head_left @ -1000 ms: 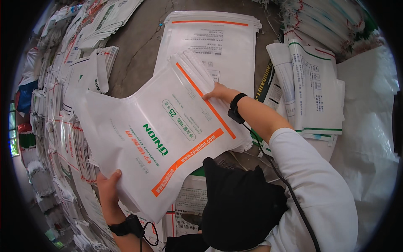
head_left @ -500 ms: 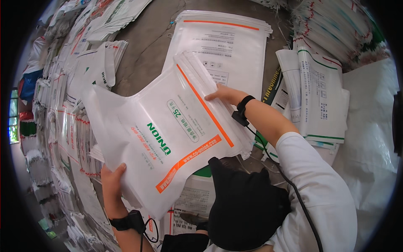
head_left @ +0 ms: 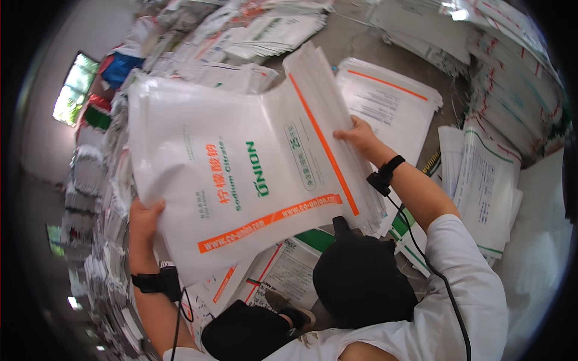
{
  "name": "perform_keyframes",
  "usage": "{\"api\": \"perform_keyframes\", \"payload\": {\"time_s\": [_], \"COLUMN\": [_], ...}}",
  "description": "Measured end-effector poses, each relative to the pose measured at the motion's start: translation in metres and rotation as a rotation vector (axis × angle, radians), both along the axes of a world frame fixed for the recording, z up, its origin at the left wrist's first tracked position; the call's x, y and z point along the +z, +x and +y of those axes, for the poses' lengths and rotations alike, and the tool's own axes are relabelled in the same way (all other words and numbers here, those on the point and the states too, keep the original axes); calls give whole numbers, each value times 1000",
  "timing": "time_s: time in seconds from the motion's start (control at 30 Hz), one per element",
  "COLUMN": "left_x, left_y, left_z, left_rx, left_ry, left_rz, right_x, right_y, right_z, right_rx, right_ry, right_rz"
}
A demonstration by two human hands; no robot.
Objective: Sorting and counting printed large plastic chemical/agricultural bags on a warehouse floor.
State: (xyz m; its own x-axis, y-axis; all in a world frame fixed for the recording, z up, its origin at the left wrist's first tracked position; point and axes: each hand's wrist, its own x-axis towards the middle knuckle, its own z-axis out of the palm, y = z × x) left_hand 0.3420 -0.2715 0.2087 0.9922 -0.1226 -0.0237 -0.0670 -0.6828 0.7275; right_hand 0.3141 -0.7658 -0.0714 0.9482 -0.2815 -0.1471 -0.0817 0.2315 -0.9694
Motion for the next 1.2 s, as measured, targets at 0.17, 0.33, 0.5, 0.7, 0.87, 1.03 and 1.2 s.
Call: {"api": "perform_keyframes", "payload": {"time_s": [0.17, 0.33, 0.5, 0.7, 0.87, 1.03, 1.2], "left_x": [101, 142, 103, -56, -98, -102, -163], "left_y": [-163, -322, -416, -468, -520, -573, -661], "left_z": [97, 184, 248, 275, 287, 258, 255], "left_rx": [232, 317, 706, 1079, 1237, 1317, 1330], "left_ry": [-52, -476, -515, -440, -456, -592, -594], "left_rz": [-433, -590, -582, -719, -793, -752, -678], "right_x": [157, 289, 333, 241, 163, 134, 112], "right_y": [-42, -82, -102, -126, -136, -167, -205], "right_z": [12, 47, 140, 257, 328, 334, 306], "right_rx": [56, 384, 487, 612, 680, 650, 749], "right_ry": [34, 32, -110, -145, -274, -156, -97], "right_rz": [-361, -613, -541, -449, -361, -223, -24]}}
